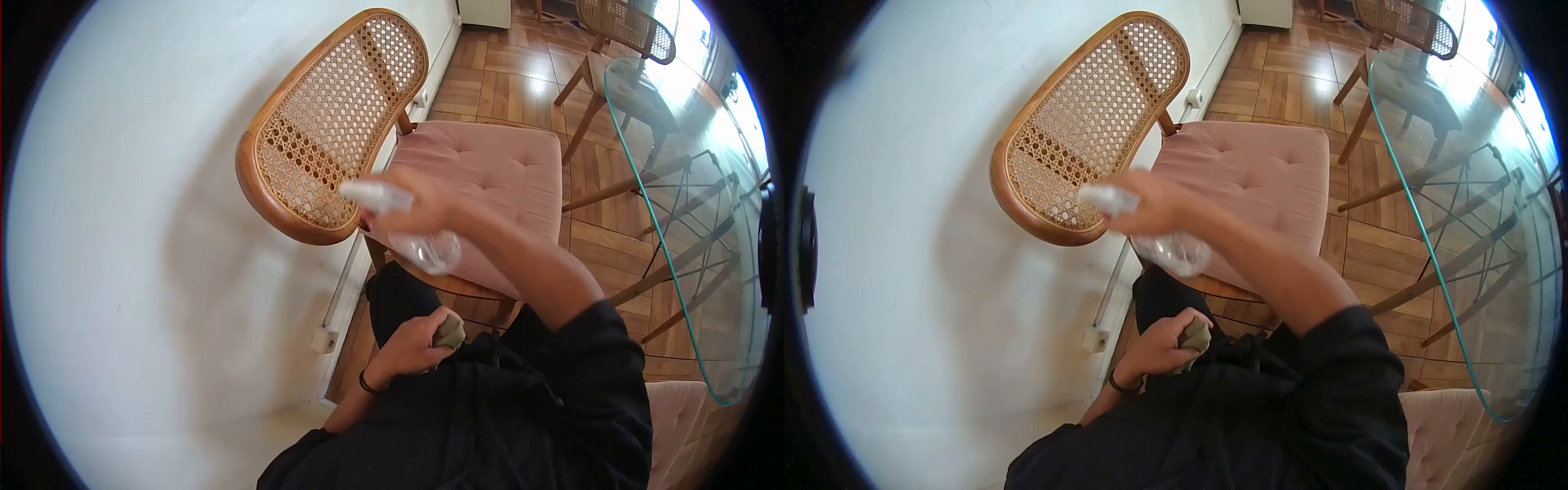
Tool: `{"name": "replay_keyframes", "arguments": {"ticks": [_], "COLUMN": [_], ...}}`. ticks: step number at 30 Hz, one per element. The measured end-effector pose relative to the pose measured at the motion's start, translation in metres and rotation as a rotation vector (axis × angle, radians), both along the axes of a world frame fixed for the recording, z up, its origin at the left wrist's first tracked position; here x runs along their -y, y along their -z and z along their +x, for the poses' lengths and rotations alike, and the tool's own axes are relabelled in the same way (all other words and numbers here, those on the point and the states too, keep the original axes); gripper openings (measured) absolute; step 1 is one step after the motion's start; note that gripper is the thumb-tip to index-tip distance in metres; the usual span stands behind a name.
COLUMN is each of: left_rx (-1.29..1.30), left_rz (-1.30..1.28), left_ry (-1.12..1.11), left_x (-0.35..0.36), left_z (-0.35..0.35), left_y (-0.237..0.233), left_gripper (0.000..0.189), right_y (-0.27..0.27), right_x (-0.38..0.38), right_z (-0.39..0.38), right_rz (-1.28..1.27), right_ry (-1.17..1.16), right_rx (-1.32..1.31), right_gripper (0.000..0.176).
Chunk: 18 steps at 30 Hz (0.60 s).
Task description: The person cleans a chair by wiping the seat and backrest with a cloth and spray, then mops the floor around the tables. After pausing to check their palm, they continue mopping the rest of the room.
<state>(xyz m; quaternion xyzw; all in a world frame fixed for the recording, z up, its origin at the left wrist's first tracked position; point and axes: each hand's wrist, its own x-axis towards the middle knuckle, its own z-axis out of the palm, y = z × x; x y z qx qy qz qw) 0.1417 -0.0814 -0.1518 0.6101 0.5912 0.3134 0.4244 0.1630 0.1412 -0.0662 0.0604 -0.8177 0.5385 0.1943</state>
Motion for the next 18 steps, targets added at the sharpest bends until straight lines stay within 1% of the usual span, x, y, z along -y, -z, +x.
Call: {"name": "replay_keyframes", "arguments": {"ticks": [1,3,5,7,9,12,14,15,16,17,18], "left_rx": [-0.004,-0.018,-0.016,0.003,0.034,0.102,0.081,0.066,0.053,0.04,0.027], "left_rz": [-0.033,-0.094,-0.061,-0.057,-0.084,-0.124,-0.098,-0.088,-0.08,-0.072,-0.064], "left_ry": [0.001,0.008,-0.031,-0.082,-0.142,-0.195,-0.185,-0.178,-0.152,-0.127,-0.105], "left_x": [0.003,0.007,0.012,0.017,0.02,0.021,0.013,0.01,0.005,-0.001,-0.006], "left_z": [0.002,0.004,0.004,0.005,0.004,-0.001,-0.003,-0.003,-0.003,-0.003,-0.002], "left_y": [0.0,-0.001,0.0,0.0,0.0,0.006,0.015,0.018,0.016,0.014,0.012], "left_gripper": [0.039,0.043,0.042,0.042,0.042,0.041,0.039,0.039,0.039,0.039,0.039], "right_y": [-0.002,-0.01,-0.04,-0.016,-0.019,0.009,0.008,-0.004,-0.004,-0.03,-0.012], "right_x": [-0.017,-0.052,-0.103,-0.184,-0.213,-0.247,-0.215,-0.181,-0.16,-0.112,-0.094], "right_z": [-0.011,-0.032,-0.028,-0.04,-0.017,-0.012,-0.009,-0.006,-0.011,-0.001,-0.015], "right_rz": [-0.06,0.039,-0.054,-0.086,-0.042,-0.062,-0.054,0.019,0.003,-0.07,-0.116], "right_ry": [0.035,0.62,0.763,1.012,1.105,0.862,0.762,0.732,0.569,0.394,0.265], "right_rx": [0.039,0.112,0.264,0.047,0.087,0.112,0.18,0.234,0.203,0.267,0.147], "right_gripper": [0.041,0.038,0.037,0.039,0.043,0.057,0.074,0.084,0.081,0.079,0.067]}}
